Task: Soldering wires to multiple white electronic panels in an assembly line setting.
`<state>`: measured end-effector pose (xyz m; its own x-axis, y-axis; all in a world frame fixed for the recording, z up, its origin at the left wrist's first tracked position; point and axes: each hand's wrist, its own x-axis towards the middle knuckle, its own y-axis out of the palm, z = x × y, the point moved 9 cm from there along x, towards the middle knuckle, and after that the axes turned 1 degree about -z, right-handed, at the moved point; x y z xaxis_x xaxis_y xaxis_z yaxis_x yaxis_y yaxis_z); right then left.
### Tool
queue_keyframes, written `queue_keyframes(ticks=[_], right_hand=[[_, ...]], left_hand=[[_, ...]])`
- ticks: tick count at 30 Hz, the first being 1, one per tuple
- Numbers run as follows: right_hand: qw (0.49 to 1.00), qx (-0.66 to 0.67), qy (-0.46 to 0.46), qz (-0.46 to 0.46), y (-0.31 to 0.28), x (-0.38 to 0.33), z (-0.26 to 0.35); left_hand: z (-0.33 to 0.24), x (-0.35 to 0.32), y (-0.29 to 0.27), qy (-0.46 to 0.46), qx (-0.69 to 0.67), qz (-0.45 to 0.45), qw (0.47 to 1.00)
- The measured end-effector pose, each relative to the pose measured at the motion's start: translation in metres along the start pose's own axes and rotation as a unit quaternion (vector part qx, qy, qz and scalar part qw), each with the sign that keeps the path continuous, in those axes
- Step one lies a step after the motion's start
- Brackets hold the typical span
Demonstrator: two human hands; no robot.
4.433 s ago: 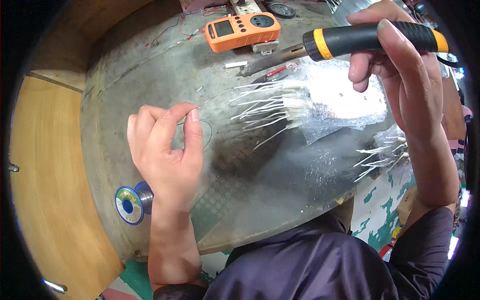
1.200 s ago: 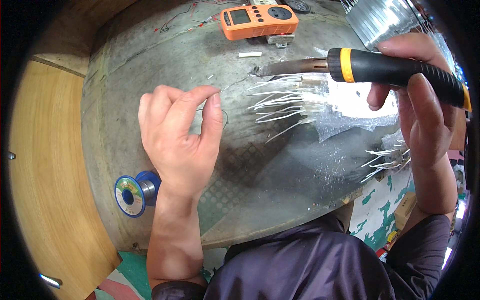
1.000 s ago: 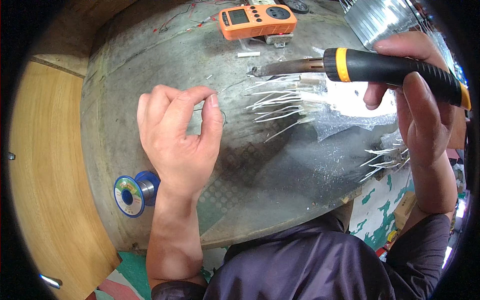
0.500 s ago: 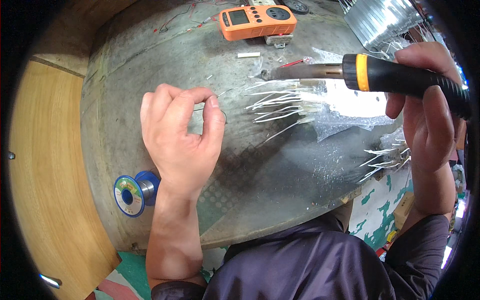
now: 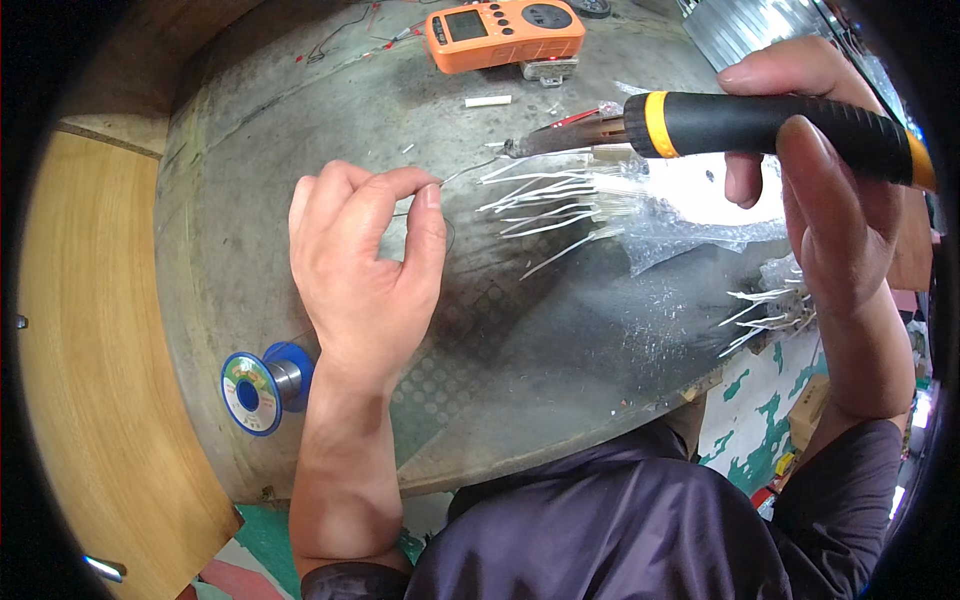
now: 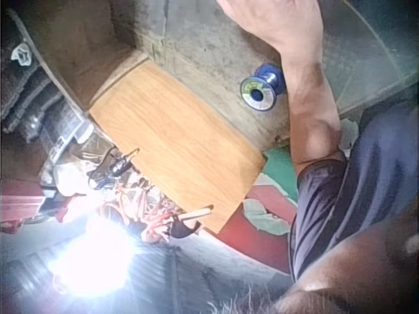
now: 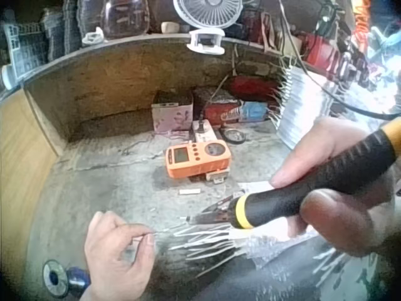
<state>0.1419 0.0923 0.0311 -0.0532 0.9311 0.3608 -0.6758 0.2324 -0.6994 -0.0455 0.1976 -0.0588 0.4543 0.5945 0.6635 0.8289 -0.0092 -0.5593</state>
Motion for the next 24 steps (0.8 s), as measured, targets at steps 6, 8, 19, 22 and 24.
queue_keyframes(ticks=[6,8,19,22,24], right_hand=[[1.000,-0.003,-0.006,-0.015,0.0018,0.0012,0.0020],[1.000,-0.004,-0.004,-0.003,0.0025,0.0015,0.0019],[1.000,0.003,-0.001,-0.024,0.0030,-0.0010,0.0021],[1.000,0.000,-0.007,-0.030,0.0019,-0.0014,0.0028],[0.999,0.000,-0.010,-0.030,-0.0007,-0.0019,0.0039]], left_hand=[[-0.0010,0.0004,0.0008,0.003,-0.007,0.003,1.000],[-0.0009,0.0007,0.0009,0.003,-0.006,0.004,1.000],[-0.0001,0.0002,0.0024,-0.002,0.000,0.012,1.000],[-0.0003,0.0006,0.0018,0.004,0.008,0.010,1.000],[-0.0008,0.0016,0.0009,0.004,0.011,0.007,1.000]])
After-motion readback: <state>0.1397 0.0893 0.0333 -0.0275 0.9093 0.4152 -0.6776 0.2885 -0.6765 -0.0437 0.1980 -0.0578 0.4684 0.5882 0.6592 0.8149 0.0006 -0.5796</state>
